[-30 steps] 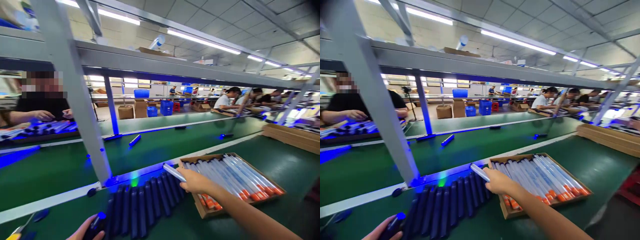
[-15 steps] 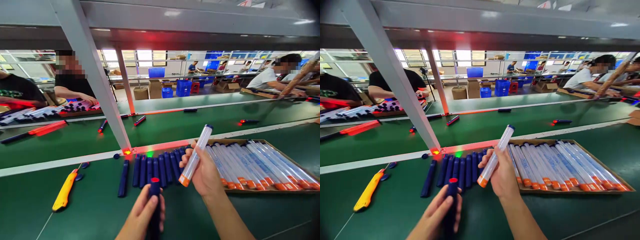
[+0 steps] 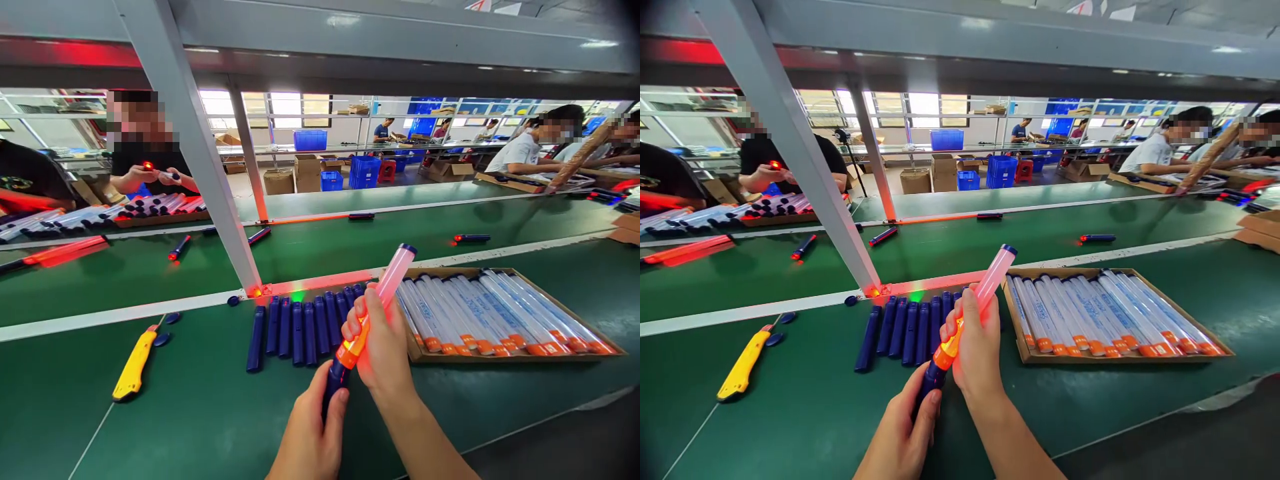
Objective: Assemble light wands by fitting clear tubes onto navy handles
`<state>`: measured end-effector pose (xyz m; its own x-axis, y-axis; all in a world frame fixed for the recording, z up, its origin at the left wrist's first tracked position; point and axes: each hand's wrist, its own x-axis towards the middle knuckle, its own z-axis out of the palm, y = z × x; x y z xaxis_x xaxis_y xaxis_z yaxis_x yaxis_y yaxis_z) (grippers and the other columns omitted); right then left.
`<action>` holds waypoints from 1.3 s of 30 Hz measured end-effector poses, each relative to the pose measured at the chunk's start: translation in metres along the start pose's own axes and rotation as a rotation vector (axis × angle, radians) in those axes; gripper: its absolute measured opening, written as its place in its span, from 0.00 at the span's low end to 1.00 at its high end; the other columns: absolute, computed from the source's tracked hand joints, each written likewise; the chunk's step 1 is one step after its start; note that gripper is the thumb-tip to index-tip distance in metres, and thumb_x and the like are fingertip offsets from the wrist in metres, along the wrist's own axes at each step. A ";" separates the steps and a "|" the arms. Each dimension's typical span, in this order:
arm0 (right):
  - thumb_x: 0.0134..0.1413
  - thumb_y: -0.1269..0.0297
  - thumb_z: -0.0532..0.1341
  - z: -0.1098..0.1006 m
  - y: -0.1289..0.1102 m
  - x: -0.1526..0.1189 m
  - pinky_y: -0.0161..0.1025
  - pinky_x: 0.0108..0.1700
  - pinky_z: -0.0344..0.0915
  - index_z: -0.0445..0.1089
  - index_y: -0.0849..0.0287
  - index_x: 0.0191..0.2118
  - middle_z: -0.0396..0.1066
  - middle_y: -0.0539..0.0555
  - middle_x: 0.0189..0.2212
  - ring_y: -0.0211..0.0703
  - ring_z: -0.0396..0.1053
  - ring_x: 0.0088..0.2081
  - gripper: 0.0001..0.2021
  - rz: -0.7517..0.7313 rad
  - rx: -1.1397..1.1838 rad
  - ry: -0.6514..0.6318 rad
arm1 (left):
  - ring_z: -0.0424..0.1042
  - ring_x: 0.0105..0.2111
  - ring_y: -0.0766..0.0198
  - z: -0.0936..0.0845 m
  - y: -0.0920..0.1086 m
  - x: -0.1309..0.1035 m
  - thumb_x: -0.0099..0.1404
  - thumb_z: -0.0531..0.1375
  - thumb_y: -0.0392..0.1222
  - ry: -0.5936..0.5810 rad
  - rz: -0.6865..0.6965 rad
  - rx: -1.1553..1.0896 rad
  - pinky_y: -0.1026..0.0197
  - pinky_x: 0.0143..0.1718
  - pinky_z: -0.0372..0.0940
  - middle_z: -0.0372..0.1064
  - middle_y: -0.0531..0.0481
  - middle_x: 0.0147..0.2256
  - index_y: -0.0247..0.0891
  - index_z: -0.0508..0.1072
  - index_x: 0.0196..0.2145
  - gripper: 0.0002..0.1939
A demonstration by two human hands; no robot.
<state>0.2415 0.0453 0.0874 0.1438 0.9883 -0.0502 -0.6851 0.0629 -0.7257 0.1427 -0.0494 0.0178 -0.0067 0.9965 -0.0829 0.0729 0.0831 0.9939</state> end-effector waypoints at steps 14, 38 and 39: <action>0.60 0.58 0.64 0.005 -0.010 -0.003 0.25 0.14 0.51 0.63 0.52 0.38 0.58 0.40 0.22 0.27 0.51 0.16 0.09 0.069 0.020 -0.281 | 0.50 0.13 0.76 0.014 0.005 -0.014 0.62 0.55 0.72 -0.208 -0.266 -0.397 0.71 0.10 0.47 0.58 0.59 0.24 0.41 0.65 0.40 0.30; 0.55 0.54 0.68 0.014 -0.009 -0.007 0.25 0.14 0.53 0.62 0.53 0.39 0.61 0.40 0.23 0.27 0.53 0.16 0.15 0.137 -0.080 -0.206 | 0.49 0.12 0.78 0.003 0.013 -0.010 0.70 0.54 0.60 -0.360 -0.204 -0.631 0.74 0.10 0.49 0.58 0.59 0.24 0.39 0.66 0.41 0.19; 0.54 0.54 0.68 0.017 -0.012 -0.006 0.26 0.15 0.56 0.62 0.53 0.40 0.62 0.40 0.23 0.28 0.55 0.17 0.16 0.171 -0.098 -0.227 | 0.48 0.11 0.78 0.002 0.013 -0.010 0.71 0.53 0.58 -0.413 -0.210 -0.756 0.73 0.09 0.50 0.59 0.58 0.24 0.38 0.67 0.42 0.19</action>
<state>0.2373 0.0412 0.1080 -0.1390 0.9898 -0.0307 -0.6118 -0.1102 -0.7833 0.1461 -0.0582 0.0310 0.4248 0.8938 -0.1434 -0.5690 0.3868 0.7257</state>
